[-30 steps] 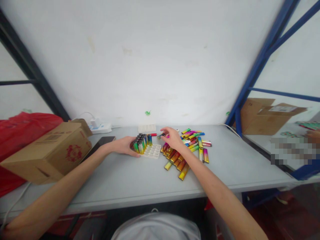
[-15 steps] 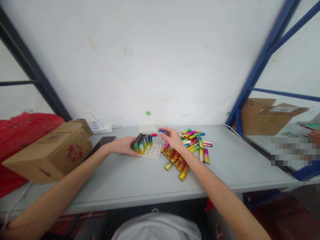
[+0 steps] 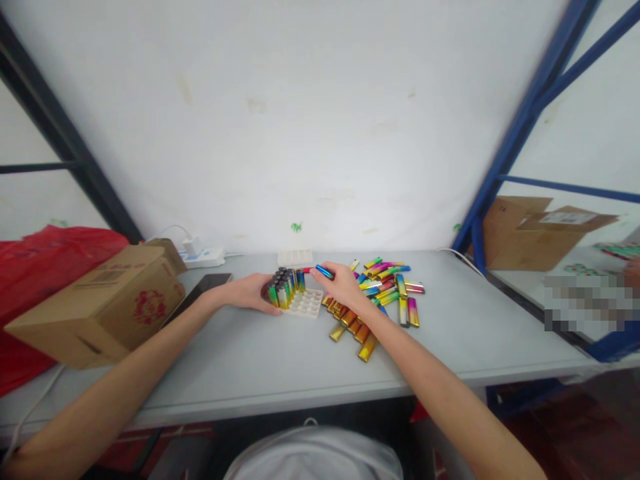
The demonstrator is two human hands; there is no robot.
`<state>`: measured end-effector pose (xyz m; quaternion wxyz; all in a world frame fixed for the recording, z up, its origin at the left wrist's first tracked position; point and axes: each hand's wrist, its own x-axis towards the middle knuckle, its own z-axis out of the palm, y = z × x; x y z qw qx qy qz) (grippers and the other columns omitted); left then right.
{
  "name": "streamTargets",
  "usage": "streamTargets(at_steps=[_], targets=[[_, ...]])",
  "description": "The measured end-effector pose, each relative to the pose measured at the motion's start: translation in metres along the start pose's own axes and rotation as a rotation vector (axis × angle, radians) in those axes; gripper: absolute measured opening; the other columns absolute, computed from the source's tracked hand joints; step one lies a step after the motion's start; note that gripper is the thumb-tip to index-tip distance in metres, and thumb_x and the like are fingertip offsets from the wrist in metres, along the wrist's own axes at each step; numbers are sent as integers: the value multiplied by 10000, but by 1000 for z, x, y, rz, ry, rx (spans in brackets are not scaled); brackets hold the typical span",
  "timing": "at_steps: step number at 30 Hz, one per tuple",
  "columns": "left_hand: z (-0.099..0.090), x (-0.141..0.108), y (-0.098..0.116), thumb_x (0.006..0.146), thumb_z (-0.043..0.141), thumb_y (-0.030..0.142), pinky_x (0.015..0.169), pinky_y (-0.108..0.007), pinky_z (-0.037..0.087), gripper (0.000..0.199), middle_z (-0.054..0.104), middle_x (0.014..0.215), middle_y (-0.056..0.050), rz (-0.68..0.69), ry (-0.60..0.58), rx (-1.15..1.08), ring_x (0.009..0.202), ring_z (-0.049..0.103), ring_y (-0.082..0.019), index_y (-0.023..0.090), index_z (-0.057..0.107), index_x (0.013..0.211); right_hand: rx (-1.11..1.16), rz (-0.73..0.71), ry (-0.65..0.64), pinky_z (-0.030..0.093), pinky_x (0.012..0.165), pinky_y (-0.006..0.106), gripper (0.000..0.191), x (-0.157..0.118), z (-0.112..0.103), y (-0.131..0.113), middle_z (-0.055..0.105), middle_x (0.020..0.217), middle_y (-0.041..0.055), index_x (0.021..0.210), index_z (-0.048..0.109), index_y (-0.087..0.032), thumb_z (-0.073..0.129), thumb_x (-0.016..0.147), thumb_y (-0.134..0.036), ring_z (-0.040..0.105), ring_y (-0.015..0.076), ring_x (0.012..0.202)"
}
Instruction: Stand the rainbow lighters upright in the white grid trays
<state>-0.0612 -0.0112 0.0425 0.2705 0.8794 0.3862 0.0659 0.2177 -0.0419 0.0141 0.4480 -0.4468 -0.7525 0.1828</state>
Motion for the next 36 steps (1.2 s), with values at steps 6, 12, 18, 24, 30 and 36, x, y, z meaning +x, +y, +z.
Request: streamTargets(at_steps=[6,12,18,24,30,36], targets=[[0,1,-1,630,800,661,678,-278,463,770,701,976,-24,-9,-2,36,820,628,-216,192,625,1214,-136,-3,117,260,538,259,526,-4,-2,-9,362,538,-48,547,470,-194,609,897,-562,346,108,545],[0,1,-4,642,798,666,680,-282,469,770,696,980,-26,-4,-11,40,820,620,-214,186,619,1218,-166,17,128,234,533,258,391,-3,-1,-6,327,528,-50,531,442,-198,600,835,-386,328,103,537],[0,1,-2,619,802,673,680,-278,465,778,692,949,-12,-13,2,30,810,620,-214,196,629,1210,-171,-1,135,262,538,254,395,-4,-1,-7,366,526,-48,550,486,-190,617,859,-399,368,106,537],[1,1,-2,631,801,657,661,-270,456,738,680,928,-7,-11,2,20,784,606,-200,192,634,1179,-106,-109,53,393,647,253,358,-4,-1,-9,624,722,-2,865,676,-174,523,1001,-468,539,141,665],[1,0,-1,637,799,639,688,-271,455,742,704,988,-19,1,1,10,829,625,-215,201,631,1211,-80,-227,-8,470,702,266,372,-5,4,-7,645,880,58,892,688,-178,502,1027,-470,604,165,782],[1,1,-2,634,801,638,672,-275,452,736,680,921,-7,-12,1,24,793,606,-207,192,627,1193,-158,-203,-16,438,662,259,416,-6,4,-12,661,713,15,765,653,-187,510,1029,-476,584,149,666]])
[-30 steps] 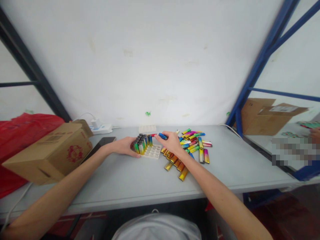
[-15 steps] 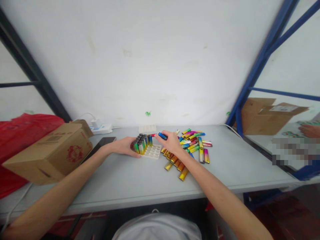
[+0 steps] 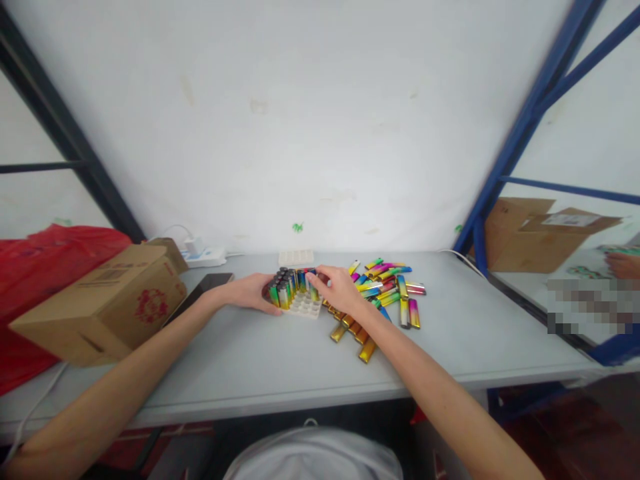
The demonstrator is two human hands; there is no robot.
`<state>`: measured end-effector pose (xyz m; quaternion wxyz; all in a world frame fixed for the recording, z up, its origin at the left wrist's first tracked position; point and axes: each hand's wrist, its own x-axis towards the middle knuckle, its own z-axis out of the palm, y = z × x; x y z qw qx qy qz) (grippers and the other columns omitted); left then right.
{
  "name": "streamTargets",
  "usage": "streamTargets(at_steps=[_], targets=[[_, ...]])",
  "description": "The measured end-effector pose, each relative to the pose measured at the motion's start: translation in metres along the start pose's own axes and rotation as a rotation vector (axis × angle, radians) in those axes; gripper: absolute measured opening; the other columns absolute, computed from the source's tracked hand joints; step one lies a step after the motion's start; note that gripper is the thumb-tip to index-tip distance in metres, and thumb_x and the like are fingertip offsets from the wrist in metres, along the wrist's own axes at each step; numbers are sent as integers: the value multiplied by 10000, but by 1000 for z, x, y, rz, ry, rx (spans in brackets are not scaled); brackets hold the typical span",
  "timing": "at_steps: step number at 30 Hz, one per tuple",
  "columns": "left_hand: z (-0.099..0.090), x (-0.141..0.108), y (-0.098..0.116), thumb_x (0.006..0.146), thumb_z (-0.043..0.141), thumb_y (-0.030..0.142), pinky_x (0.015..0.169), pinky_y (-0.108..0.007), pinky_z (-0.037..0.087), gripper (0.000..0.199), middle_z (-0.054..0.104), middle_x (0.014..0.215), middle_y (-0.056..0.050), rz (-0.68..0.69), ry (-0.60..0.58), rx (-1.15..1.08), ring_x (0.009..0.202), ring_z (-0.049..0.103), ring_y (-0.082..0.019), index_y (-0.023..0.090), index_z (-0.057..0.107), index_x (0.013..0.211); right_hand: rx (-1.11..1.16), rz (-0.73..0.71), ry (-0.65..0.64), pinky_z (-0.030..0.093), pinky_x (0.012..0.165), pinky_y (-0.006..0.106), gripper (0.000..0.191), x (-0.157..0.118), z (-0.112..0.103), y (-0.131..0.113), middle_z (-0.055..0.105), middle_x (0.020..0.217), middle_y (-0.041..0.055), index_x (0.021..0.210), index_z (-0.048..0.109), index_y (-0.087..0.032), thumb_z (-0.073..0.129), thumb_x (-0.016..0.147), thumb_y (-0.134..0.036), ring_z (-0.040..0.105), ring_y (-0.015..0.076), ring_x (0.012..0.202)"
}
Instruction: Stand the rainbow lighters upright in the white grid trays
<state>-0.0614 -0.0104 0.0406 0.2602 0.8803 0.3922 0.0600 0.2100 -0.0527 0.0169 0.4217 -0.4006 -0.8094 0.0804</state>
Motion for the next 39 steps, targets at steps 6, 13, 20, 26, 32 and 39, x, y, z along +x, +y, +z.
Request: streamTargets(at_steps=[6,13,20,26,32,39], targets=[[-1,-1,1,635,794,640,659,-275,435,736,700,963,-17,-8,-1,-2,802,618,-212,199,629,1201,11,12,-83,444,678,249,347,0,1,-4,737,777,21,850,674,-191,521,1035,-441,643,157,687],[-1,-1,3,619,802,638,675,-279,443,742,698,975,-25,0,3,-5,818,622,-218,197,627,1189,-199,-97,-120,427,694,262,262,2,10,-3,681,795,38,937,658,-187,513,1053,-373,608,171,717],[-1,0,4,624,784,685,644,-282,439,721,650,857,-2,-40,14,79,751,595,-204,190,608,1118,-395,-69,-203,419,692,277,307,3,12,-12,701,850,73,1041,652,-171,482,1061,-425,642,204,783],[-1,0,4,622,776,703,653,-279,447,730,655,873,-3,-41,16,74,772,607,-209,196,610,1120,-401,-16,-296,418,699,271,299,5,3,-9,719,927,92,1110,615,-170,430,1084,-403,657,200,808],[-1,0,3,618,783,695,666,-287,452,739,660,865,-1,-26,19,66,769,608,-211,197,615,1138,-361,5,-309,413,667,275,283,9,8,-5,705,810,66,1105,627,-190,452,1075,-411,652,209,735],[2,3,-5,635,778,705,661,-291,457,766,678,933,-29,-21,24,62,788,613,-212,186,604,1171,-457,44,-264,409,649,271,404,13,9,-6,724,809,71,920,699,-221,497,1023,-555,662,205,726]])
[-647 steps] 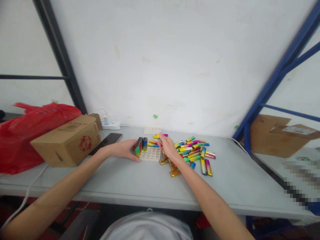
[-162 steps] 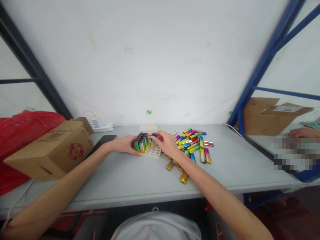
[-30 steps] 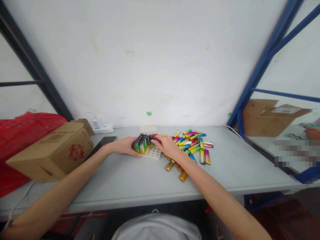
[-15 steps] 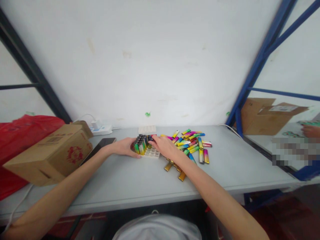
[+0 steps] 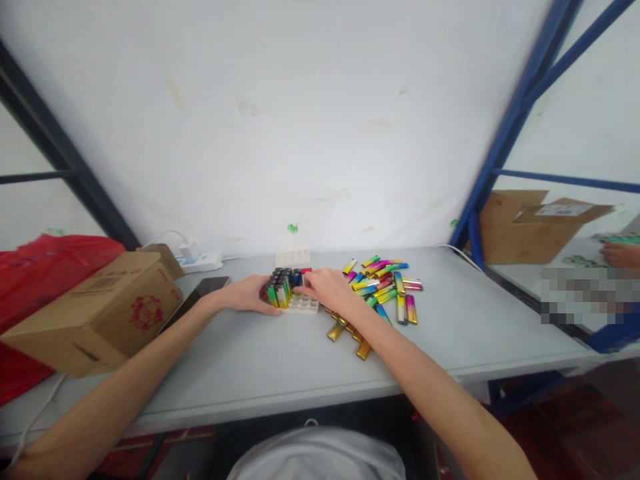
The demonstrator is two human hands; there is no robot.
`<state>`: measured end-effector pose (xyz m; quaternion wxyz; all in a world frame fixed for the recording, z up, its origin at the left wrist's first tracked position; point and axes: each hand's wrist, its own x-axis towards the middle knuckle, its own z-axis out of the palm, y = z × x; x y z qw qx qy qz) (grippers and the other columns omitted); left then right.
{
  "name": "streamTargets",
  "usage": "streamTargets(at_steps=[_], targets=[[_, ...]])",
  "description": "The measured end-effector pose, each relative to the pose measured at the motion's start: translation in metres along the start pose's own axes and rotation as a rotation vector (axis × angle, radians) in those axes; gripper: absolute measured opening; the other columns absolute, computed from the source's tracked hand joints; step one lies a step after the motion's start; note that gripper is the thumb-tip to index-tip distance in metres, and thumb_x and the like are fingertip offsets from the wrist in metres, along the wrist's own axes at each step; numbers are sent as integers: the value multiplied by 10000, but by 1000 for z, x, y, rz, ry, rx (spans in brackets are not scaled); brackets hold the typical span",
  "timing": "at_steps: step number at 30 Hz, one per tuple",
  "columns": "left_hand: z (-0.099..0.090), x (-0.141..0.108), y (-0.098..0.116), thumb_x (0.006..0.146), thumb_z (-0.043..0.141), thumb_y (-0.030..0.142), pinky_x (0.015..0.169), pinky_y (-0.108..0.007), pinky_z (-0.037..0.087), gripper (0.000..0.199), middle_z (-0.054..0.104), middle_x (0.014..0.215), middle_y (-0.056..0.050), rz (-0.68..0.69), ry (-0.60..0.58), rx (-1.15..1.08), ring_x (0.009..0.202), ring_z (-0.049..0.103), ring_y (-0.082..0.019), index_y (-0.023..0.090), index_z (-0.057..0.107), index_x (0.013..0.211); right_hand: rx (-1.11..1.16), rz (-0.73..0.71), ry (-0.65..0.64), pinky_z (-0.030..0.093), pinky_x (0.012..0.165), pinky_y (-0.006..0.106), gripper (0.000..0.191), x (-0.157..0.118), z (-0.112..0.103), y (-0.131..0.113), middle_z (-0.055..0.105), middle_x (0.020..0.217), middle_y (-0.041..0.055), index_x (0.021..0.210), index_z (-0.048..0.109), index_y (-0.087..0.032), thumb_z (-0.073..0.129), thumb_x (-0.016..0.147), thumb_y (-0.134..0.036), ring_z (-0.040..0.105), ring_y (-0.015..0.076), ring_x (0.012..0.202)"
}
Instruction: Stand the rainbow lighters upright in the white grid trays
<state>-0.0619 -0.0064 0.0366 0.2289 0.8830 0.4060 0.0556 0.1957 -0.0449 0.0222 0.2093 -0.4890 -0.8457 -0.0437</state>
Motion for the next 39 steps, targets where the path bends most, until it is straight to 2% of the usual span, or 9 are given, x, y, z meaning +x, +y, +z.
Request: streamTargets(at_steps=[4,6,10,19,25,29,32,36,39], targets=[[1,1,-1,615,788,709,665,-289,456,768,680,925,-24,8,21,-19,800,618,-216,195,607,1157,-9,92,90,453,842,314,433,-5,-4,36,732,980,116,1026,718,-198,354,1095,-423,661,231,955],[1,1,-1,603,787,725,646,-292,447,759,675,901,-23,-8,22,-5,782,616,-218,195,610,1117,-102,183,102,432,969,373,359,-8,-3,56,700,1157,171,1153,716,-176,406,1080,-341,609,274,1134],[1,0,0,612,771,744,615,-297,426,720,668,854,-16,-22,9,5,739,607,-213,199,612,1055,-165,350,-52,432,1010,450,365,-11,7,81,681,1194,211,1115,752,-156,465,1050,-372,610,317,1156],[-1,-1,2,619,777,726,630,-296,433,722,672,880,-19,-15,9,5,754,615,-210,199,610,1083,-6,270,-28,448,1001,311,154,1,15,80,732,1066,144,939,765,-141,612,931,-152,661,230,1076],[0,0,2,603,776,728,618,-288,430,693,648,844,-8,-24,19,19,736,594,-200,206,604,1025,79,323,75,492,946,350,364,-2,16,77,760,1061,120,1237,649,-138,586,888,-53,697,240,1004],[0,0,1,603,776,729,613,-285,429,690,643,842,-7,-24,21,20,723,588,-194,205,598,1015,263,304,235,484,1005,396,464,-1,15,76,747,1059,97,1268,624,-157,569,827,-24,683,234,1026],[0,-1,1,612,772,736,617,-290,432,709,645,847,-12,-19,15,21,734,595,-203,199,599,1041,576,366,307,543,927,411,443,1,13,70,706,1087,82,1277,618,-185,597,836,-147,703,210,914],[0,-1,1,601,778,731,616,-289,432,715,644,841,-10,-15,20,6,737,596,-206,198,608,1046,1136,443,307,595,785,346,488,1,8,54,642,1097,45,1286,591,-230,641,808,-312,710,157,798],[0,-1,2,598,781,726,621,-287,436,714,643,843,-7,-22,20,5,735,594,-200,202,609,1050,1281,441,261,562,691,281,394,0,2,40,626,875,-2,1131,630,-208,684,788,-391,645,131,711]])
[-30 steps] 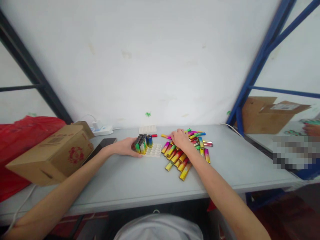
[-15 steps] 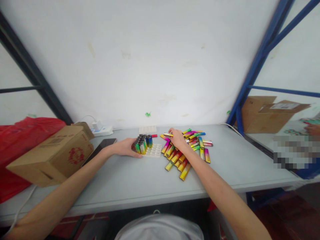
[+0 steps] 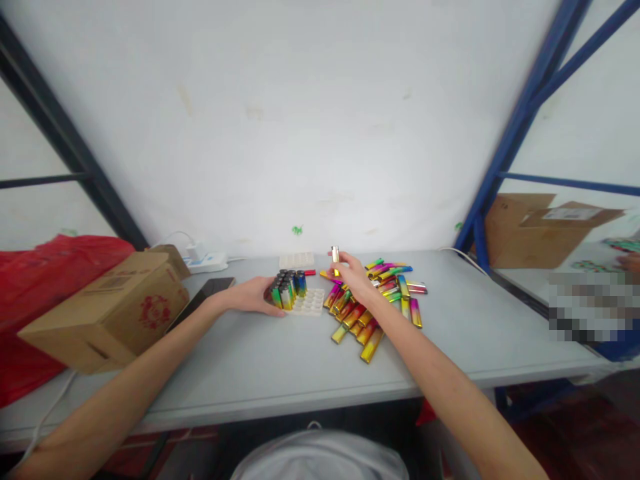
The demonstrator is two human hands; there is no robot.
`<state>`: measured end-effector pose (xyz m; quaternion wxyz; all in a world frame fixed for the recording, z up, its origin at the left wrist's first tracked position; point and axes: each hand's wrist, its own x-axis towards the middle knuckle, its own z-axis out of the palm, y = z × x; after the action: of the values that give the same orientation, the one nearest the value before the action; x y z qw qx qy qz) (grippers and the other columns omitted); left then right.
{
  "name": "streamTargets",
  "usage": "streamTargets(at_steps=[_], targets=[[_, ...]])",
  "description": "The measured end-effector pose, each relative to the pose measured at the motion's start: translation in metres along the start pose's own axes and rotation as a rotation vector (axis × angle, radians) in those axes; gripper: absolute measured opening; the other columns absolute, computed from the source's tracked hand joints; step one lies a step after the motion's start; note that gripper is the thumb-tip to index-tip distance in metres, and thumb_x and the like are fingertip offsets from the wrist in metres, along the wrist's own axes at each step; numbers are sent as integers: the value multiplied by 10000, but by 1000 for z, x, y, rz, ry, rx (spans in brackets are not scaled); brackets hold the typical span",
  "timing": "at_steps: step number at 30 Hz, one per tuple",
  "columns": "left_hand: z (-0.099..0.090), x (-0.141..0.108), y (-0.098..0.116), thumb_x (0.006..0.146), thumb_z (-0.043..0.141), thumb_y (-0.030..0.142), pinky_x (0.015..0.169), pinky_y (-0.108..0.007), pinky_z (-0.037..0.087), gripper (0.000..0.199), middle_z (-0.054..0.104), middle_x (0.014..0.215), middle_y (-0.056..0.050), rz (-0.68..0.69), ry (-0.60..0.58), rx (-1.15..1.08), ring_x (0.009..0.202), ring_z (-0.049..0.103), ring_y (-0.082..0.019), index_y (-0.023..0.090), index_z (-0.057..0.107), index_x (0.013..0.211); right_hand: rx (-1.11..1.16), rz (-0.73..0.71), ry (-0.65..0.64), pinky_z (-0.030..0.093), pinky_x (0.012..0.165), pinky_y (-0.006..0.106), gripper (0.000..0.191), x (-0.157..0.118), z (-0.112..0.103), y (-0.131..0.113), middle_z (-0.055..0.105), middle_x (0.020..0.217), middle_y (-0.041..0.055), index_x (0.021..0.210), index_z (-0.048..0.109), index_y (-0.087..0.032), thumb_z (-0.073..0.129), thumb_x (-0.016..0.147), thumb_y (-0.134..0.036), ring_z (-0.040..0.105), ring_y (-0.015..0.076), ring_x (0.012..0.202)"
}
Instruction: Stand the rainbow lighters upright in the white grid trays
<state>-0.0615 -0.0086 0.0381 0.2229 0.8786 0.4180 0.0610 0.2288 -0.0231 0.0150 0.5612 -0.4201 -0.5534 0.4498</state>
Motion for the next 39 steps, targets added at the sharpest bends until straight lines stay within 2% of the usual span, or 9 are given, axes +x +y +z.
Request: streamTargets(at_steps=[4,8,13,17,25,31,34,36,39], targets=[[0,0,1,605,772,739,626,-291,443,726,648,856,-13,0,-9,10,748,598,-207,198,604,1057,30,36,-6,311,436,194,417,-8,8,-10,513,686,-56,894,556,-222,652,829,-622,368,67,481],[0,1,-1,620,768,744,631,-300,450,729,653,867,-19,4,-19,13,755,606,-216,192,598,1065,34,91,-52,148,409,211,555,-12,12,-11,348,558,-87,726,441,-232,530,855,-765,221,72,433],[0,1,-1,630,775,724,641,-293,453,722,649,868,-13,12,-17,4,759,601,-210,194,599,1086,-283,-32,16,216,452,251,604,-13,16,-1,303,492,-67,576,366,-238,492,867,-752,285,96,458],[1,1,-1,626,777,720,639,-290,446,739,654,871,-11,11,-15,4,762,605,-213,197,601,1116,-573,-198,76,220,515,270,543,-14,18,2,287,506,-55,512,324,-236,516,859,-606,280,99,516],[0,1,-1,629,778,726,658,-291,455,773,672,901,-20,10,-15,11,782,620,-220,189,604,1157,-693,-324,-55,206,548,270,426,-18,19,0,271,547,-68,588,315,-223,519,895,-436,270,97,545],[1,1,-1,639,781,686,665,-295,452,776,694,946,-28,26,-13,-4,797,621,-223,184,615,1206,-712,-375,-188,292,589,259,385,-27,22,-10,486,624,-54,784,451,-227,421,1037,-515,441,128,589],[0,1,0,636,779,691,668,-293,455,765,691,937,-26,26,-11,-7,793,620,-220,186,621,1189,-761,-510,-203,357,672,270,375,-30,25,-14,569,752,-4,830,475,-222,358,1075,-482,519,155,709],[0,0,1,630,779,696,673,-290,458,755,686,924,-21,26,-9,-7,795,621,-219,192,622,1169,-827,-624,-199,373,734,284,404,-32,27,-18,581,806,24,815,502,-213,361,1078,-484,530,170,782],[0,0,1,633,776,699,681,-289,465,746,680,914,-18,28,-7,-12,802,624,-221,194,614,1157,-892,-667,-222,345,708,285,483,-35,29,-21,538,698,0,698,479,-208,398,1070,-505,491,152,688]])
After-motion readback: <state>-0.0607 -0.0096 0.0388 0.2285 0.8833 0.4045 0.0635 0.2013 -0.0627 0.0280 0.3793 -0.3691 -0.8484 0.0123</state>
